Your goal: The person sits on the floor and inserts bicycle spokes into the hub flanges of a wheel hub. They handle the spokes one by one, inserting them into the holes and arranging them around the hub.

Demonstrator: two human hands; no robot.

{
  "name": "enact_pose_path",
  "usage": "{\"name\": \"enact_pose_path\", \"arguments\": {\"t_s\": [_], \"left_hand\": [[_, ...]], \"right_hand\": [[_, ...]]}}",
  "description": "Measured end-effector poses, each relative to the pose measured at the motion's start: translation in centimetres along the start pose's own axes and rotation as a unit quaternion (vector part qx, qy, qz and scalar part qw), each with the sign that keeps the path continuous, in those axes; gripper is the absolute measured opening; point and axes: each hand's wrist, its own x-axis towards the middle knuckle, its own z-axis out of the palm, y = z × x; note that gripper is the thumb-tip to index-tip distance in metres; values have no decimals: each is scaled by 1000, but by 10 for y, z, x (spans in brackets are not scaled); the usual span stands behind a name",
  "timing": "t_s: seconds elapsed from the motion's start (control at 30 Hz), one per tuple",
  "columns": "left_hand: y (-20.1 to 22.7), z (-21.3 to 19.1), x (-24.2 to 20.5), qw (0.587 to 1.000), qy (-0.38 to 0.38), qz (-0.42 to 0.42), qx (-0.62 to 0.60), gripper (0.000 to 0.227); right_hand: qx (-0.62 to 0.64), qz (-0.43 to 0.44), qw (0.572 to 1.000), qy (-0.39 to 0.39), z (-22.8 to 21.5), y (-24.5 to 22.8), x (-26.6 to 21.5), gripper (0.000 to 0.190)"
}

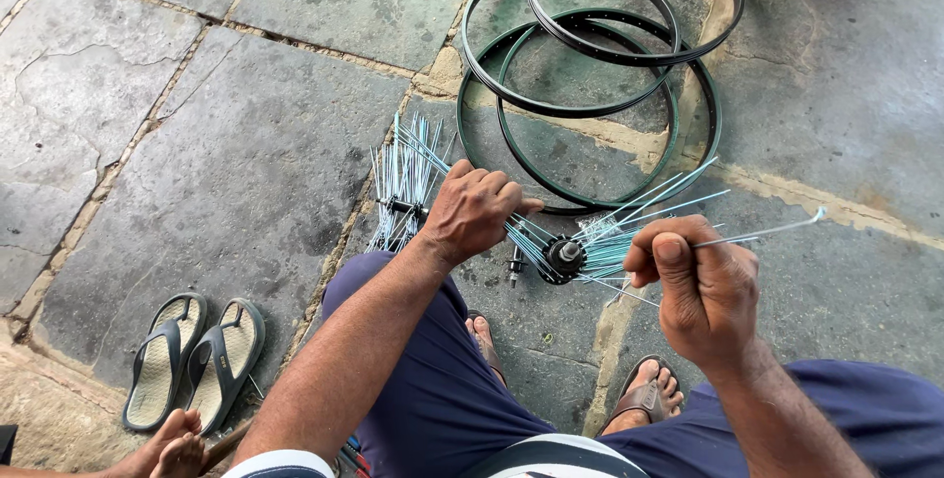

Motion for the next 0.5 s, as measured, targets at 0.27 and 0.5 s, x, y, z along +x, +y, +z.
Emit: {"name": "enact_pose_path", "arguments": {"t_s": [0.27,0.5], "left_hand": [[-1,3,2,1000,-11,-6,0,50],[1,2,5,1000,-15,-10,-12,47]], "right_hand": [[1,-3,1000,1,-2,11,-1,32],[-48,-34,998,-34,2,5,8,31]]}}
